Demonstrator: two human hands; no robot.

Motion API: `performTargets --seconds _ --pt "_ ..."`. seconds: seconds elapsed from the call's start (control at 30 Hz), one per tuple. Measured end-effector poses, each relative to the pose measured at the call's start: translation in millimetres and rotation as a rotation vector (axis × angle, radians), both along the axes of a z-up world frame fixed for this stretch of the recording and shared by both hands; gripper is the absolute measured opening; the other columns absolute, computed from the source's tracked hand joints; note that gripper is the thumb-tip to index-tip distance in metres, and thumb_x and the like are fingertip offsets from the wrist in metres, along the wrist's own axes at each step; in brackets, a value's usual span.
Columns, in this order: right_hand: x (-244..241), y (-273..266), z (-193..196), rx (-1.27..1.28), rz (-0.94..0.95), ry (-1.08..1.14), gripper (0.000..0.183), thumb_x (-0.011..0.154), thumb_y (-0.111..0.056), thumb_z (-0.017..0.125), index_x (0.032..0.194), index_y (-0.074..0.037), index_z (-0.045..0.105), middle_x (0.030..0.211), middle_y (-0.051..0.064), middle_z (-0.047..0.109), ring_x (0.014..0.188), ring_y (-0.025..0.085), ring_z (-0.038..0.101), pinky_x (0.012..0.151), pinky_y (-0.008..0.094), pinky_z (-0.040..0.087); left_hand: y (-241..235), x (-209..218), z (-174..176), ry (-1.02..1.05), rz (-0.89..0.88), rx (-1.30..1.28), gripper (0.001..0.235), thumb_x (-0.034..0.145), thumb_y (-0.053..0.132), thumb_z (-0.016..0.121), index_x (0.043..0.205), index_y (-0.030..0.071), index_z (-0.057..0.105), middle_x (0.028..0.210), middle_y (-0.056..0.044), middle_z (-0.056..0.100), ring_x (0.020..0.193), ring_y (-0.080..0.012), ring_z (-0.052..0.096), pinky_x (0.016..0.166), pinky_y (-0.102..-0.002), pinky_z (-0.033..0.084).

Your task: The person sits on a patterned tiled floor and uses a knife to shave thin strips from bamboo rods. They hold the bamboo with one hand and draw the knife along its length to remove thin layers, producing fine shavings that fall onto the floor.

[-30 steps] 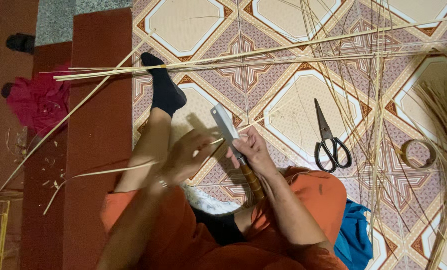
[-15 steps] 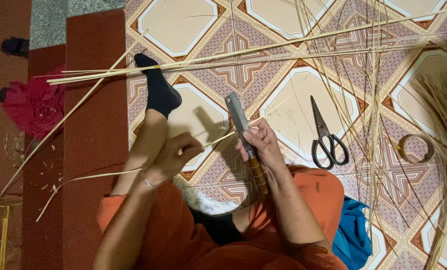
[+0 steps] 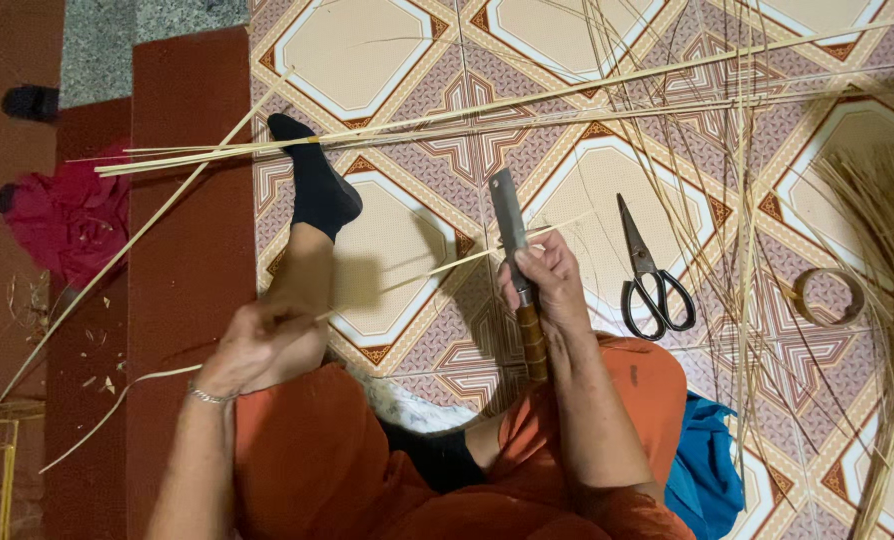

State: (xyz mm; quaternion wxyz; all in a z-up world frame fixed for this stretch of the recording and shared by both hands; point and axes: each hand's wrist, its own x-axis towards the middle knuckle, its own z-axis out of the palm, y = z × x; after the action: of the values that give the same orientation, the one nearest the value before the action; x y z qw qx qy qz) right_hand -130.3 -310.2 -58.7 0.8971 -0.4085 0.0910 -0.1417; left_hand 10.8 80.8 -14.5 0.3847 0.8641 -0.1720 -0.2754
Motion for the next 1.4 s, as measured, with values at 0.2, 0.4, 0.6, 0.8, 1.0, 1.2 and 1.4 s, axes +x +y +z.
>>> performTargets --seconds 0.2,0.4,0.6,0.8,1.0,1.2,1.4 --pt "-1.5 1.9 -0.5 0.005 0.000 0.018 0.018 0.099 -0.007 0.062 0.109 -0.006 0.048 0.074 0.017 0.069 0.047 0.017 0.060 0.040 0.027 0.047 -17.6 -4.8 16.9 -0.099 -0.152 0.032 0.022 0.090 0.020 0.072 0.105 0.005 0.078 0.097 -0.005 0.079 0.090 -0.0153 0.071 0.082 -0.030 0.054" --pt "4.0 23.5 -7.8 -0.093 0.136 0.053 0.020 0.098 -0.009 0.065 0.107 -0.003 0.048 0.075 0.019 0.072 0.047 0.018 0.062 0.039 0.029 0.048 -91.6 -29.2 29.4 -0.115 -0.227 -0.106 0.017 0.093 0.016 0.070 0.107 0.008 0.074 0.092 -0.003 0.075 0.074 -0.0099 0.066 0.066 -0.025 0.056" --pt "1.2 18.9 -9.1 -0.064 0.133 0.090 0.018 0.100 -0.008 0.064 0.107 -0.003 0.048 0.076 0.018 0.072 0.053 0.020 0.065 0.042 0.030 0.050 -123.6 -25.4 9.0 -0.159 -0.223 -0.178 0.013 0.094 0.015 0.072 0.098 0.004 0.077 0.081 -0.003 0.073 0.065 -0.0097 0.059 0.057 -0.027 0.046" --pt "0.5 2.5 -4.0 -0.003 0.048 0.013 0.016 0.101 -0.008 0.062 0.109 -0.004 0.050 0.074 0.017 0.069 0.046 0.019 0.058 0.040 0.028 0.044 -101.2 -14.8 10.4 -0.139 -0.204 -0.328 0.011 0.093 0.010 0.073 0.097 0.000 0.076 0.084 -0.004 0.072 0.076 -0.0082 0.061 0.069 -0.024 0.048" --pt "-1.4 -7.7 -15.7 0.081 0.037 -0.041 0.016 0.099 -0.008 0.062 0.110 -0.009 0.051 0.075 0.016 0.070 0.046 0.018 0.059 0.041 0.028 0.046 -92.2 -16.6 11.7 -0.024 -0.144 -0.305 0.010 0.092 0.010 0.072 0.097 0.002 0.077 0.087 -0.005 0.072 0.079 -0.0096 0.062 0.072 -0.024 0.051" --pt "1.3 -40.3 -21.9 0.172 -0.173 -0.005 0.012 0.102 -0.008 0.067 0.106 -0.008 0.056 0.079 0.009 0.069 0.052 0.014 0.057 0.044 0.025 0.047 -65.5 0.0 1.0 -0.193 -0.051 -0.278 0.010 0.092 0.012 0.073 0.092 0.002 0.075 0.084 -0.007 0.073 0.074 -0.0135 0.065 0.068 -0.028 0.054" --pt "4.6 2.7 1.2 0.045 0.067 0.117 0.049 0.089 -0.011 0.067 0.136 -0.013 0.052 0.081 0.004 0.074 0.048 0.009 0.057 0.041 0.021 0.048 -73.6 -13.7 -12.6 -0.687 -0.013 -0.270 0.006 0.094 0.009 0.071 0.096 0.005 0.074 0.085 -0.009 0.069 0.078 -0.0210 0.066 0.070 -0.036 0.053"
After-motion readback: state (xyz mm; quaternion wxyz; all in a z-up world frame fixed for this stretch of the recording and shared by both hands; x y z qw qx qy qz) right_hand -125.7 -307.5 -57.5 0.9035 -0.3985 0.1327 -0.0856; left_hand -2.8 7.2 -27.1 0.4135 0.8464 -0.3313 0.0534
